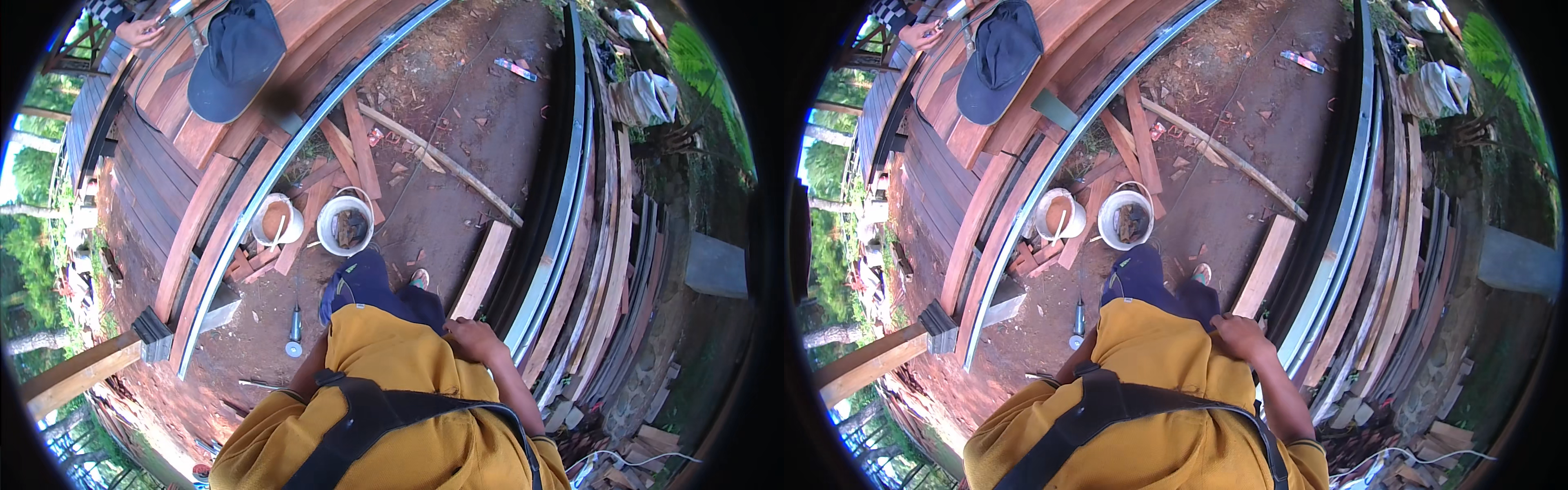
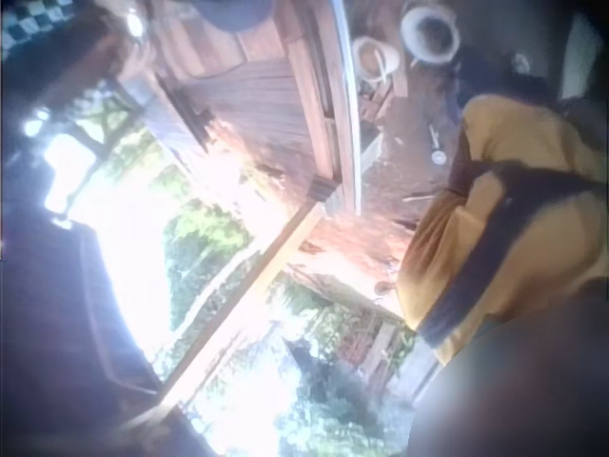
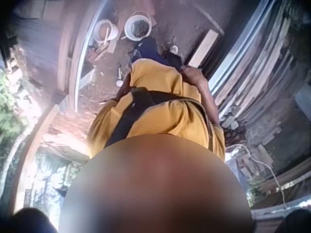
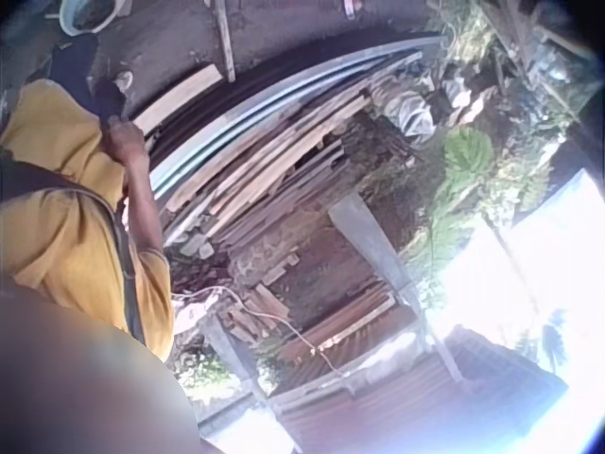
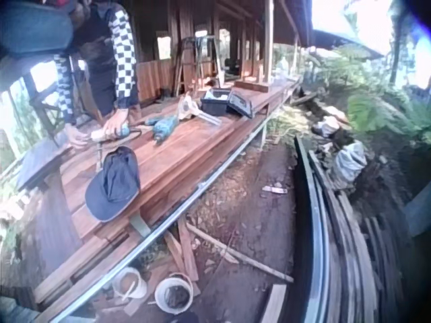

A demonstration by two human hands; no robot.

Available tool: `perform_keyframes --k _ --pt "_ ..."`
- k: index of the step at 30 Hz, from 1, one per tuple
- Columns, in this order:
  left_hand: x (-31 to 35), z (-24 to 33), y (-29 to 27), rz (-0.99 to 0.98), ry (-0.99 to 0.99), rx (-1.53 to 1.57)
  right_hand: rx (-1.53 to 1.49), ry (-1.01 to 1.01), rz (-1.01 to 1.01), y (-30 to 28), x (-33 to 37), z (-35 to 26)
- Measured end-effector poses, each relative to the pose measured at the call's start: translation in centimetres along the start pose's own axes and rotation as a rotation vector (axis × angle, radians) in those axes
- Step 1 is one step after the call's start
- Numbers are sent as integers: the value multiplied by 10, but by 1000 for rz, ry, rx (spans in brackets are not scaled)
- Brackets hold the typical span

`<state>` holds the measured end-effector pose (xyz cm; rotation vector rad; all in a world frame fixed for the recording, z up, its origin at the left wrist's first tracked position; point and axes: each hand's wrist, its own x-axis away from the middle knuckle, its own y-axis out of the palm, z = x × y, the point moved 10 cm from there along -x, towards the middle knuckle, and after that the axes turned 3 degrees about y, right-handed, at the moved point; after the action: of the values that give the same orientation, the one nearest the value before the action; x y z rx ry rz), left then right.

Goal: The person uses an angle grinder to cut a metal rod, then assembles a pneumatic spray gun by attaching the rod and connecting an air hose. Another person assists by tightening a fitting on the spray gun.

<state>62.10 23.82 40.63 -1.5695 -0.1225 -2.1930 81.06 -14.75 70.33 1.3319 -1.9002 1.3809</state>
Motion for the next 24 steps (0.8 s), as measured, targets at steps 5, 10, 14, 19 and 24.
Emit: perform_keyframes --k 5,10,14,19,24 --pt "-1 82 71 -120 101 16 61 -9 48 -51 -32 25" --pt "31 130 116 -114 162 239 38 -387 149 -132 -110 -45" --pt "42 161 198 -398 489 -134 3 -532 129 -178 -201 -74" --pt "33 126 281 -369 301 -373 263 -548 -98 -149 -288 -57" --pt "31 99 374 -297 108 -197 258 -415 -340 -111 -394 -15"
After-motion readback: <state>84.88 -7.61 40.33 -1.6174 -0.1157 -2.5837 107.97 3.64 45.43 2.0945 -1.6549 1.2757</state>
